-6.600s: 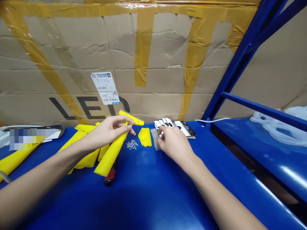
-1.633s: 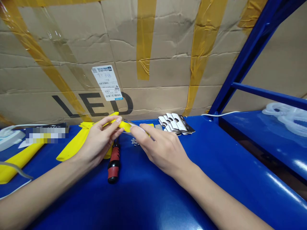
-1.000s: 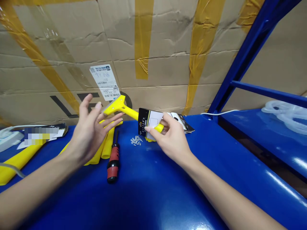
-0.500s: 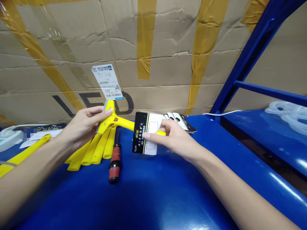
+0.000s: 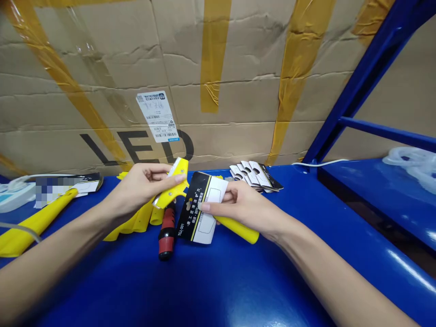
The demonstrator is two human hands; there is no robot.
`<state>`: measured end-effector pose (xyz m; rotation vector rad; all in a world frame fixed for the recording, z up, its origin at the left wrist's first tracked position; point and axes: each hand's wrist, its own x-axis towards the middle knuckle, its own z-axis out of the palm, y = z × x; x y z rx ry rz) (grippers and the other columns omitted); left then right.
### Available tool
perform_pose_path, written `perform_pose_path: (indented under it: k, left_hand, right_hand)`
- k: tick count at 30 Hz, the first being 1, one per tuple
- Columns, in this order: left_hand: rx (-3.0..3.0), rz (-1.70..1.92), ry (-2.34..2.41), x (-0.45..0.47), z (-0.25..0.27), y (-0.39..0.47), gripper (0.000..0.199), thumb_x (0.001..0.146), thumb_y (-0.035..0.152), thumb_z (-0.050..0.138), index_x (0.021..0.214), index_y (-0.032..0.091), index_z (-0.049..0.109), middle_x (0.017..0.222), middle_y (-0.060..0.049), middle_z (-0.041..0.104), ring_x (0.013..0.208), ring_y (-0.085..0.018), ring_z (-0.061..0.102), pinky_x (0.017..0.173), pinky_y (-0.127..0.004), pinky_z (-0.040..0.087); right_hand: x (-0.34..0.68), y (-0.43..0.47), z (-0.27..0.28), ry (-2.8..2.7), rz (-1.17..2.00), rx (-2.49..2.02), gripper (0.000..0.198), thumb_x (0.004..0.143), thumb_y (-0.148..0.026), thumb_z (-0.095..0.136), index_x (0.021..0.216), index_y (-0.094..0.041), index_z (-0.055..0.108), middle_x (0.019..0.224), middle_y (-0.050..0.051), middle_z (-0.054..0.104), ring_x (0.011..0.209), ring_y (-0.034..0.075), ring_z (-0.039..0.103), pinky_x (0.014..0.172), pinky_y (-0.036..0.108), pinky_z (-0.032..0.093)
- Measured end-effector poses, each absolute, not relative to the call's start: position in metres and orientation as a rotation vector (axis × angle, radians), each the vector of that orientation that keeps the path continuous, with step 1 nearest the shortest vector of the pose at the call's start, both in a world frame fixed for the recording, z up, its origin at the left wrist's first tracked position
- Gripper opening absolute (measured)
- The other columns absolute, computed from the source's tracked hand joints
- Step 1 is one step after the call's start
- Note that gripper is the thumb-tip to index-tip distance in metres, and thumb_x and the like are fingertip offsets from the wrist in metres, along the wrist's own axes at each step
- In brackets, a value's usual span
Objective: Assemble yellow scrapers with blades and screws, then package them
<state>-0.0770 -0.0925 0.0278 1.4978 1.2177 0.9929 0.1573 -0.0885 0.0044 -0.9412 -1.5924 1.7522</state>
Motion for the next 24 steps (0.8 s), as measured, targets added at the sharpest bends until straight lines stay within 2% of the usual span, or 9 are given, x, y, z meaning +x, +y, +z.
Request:
perform_pose_path:
  k: [4,6,9,11,13,16,20,22,24]
  left_hand:
    - [1.358,1.024,1.119,-0.079,0.03,-0.089,0.034,0.077,0.034,0.082,0.108,0.02,0.078,0.097,-0.006,0.079,0.08,-0.014,0.07,0.07,-0.021,0.052]
    - [1.306,1.034,1.108,-0.081,0.031,-0.087,0.033,0.075,0.033,0.084,0.105,0.019,0.078,0.095,-0.006,0.079,0.081,-0.013,0.069,0.073,-0.021,0.051]
    - [1.355,1.028,1.167,-0.081,0.031,-0.087,0.026,0.072,0.033,0.087,0.092,0.018,0.08,0.087,-0.004,0.078,0.076,-0.011,0.065,0.071,-0.02,0.048]
    - [1.424,1.023,1.183,-0.08,0.029,-0.088,0.021,0.072,0.034,0.086,0.085,0.018,0.081,0.083,-0.003,0.077,0.075,-0.01,0.062,0.07,-0.021,0.046]
    - [1.458,1.016,1.157,-0.078,0.027,-0.091,0.018,0.074,0.034,0.085,0.083,0.019,0.081,0.085,-0.003,0.077,0.079,-0.012,0.063,0.074,-0.023,0.046]
    - [1.399,0.95,1.062,-0.074,0.026,-0.093,0.025,0.082,0.04,0.077,0.093,0.018,0.08,0.09,-0.005,0.076,0.086,-0.018,0.066,0.082,-0.03,0.049]
    - [1.139,1.009,0.903,-0.07,0.028,-0.093,0.042,0.094,0.051,0.057,0.12,0.021,0.071,0.113,-0.009,0.073,0.101,-0.023,0.067,0.092,-0.038,0.051]
    - [1.003,1.053,0.87,-0.067,0.027,-0.093,0.044,0.094,0.053,0.054,0.123,0.021,0.065,0.114,-0.011,0.072,0.102,-0.024,0.068,0.092,-0.04,0.052]
    - [0.916,0.979,0.842,-0.064,0.025,-0.095,0.047,0.092,0.058,0.054,0.117,0.019,0.061,0.107,-0.014,0.073,0.098,-0.027,0.07,0.092,-0.045,0.053]
  right_hand:
    - [0.159,-0.087,0.003,-1.523,1.691,-1.06,0.025,0.07,-0.036,0.087,0.077,-0.017,0.072,0.065,-0.002,0.068,0.056,0.009,0.058,0.051,0.019,0.043]
    - [0.159,-0.088,0.003,-1.433,1.745,-1.034,0.026,0.075,-0.039,0.084,0.082,-0.016,0.073,0.071,0.0,0.07,0.062,0.01,0.062,0.057,0.019,0.047]
    - [0.157,-0.091,0.003,-1.356,1.916,-0.881,0.024,0.08,-0.035,0.08,0.094,-0.016,0.074,0.09,0.005,0.076,0.081,0.013,0.069,0.075,0.022,0.053]
    - [0.153,-0.094,0.004,-1.345,1.937,-0.834,0.023,0.082,-0.033,0.079,0.094,-0.015,0.075,0.091,0.006,0.076,0.08,0.014,0.07,0.077,0.024,0.054]
    - [0.148,-0.097,0.004,-1.318,1.889,-0.836,0.022,0.081,-0.033,0.08,0.091,-0.015,0.075,0.084,0.006,0.076,0.073,0.014,0.07,0.072,0.025,0.056]
    - [0.143,-0.098,0.004,-1.236,1.841,-0.821,0.019,0.077,-0.03,0.083,0.086,-0.015,0.074,0.076,0.004,0.074,0.066,0.014,0.069,0.068,0.027,0.059]
    - [0.142,-0.095,0.005,-1.018,1.77,-0.826,0.013,0.076,-0.026,0.083,0.08,-0.016,0.075,0.071,0.002,0.073,0.062,0.012,0.067,0.066,0.025,0.06]
    - [0.143,-0.093,0.005,-0.885,1.703,-0.815,0.012,0.077,-0.023,0.082,0.086,-0.018,0.076,0.08,0.002,0.075,0.067,0.013,0.069,0.068,0.026,0.062]
    - [0.142,-0.092,0.005,-0.801,1.648,-0.783,0.014,0.078,-0.022,0.081,0.091,-0.019,0.075,0.088,0.002,0.076,0.073,0.014,0.071,0.073,0.026,0.062]
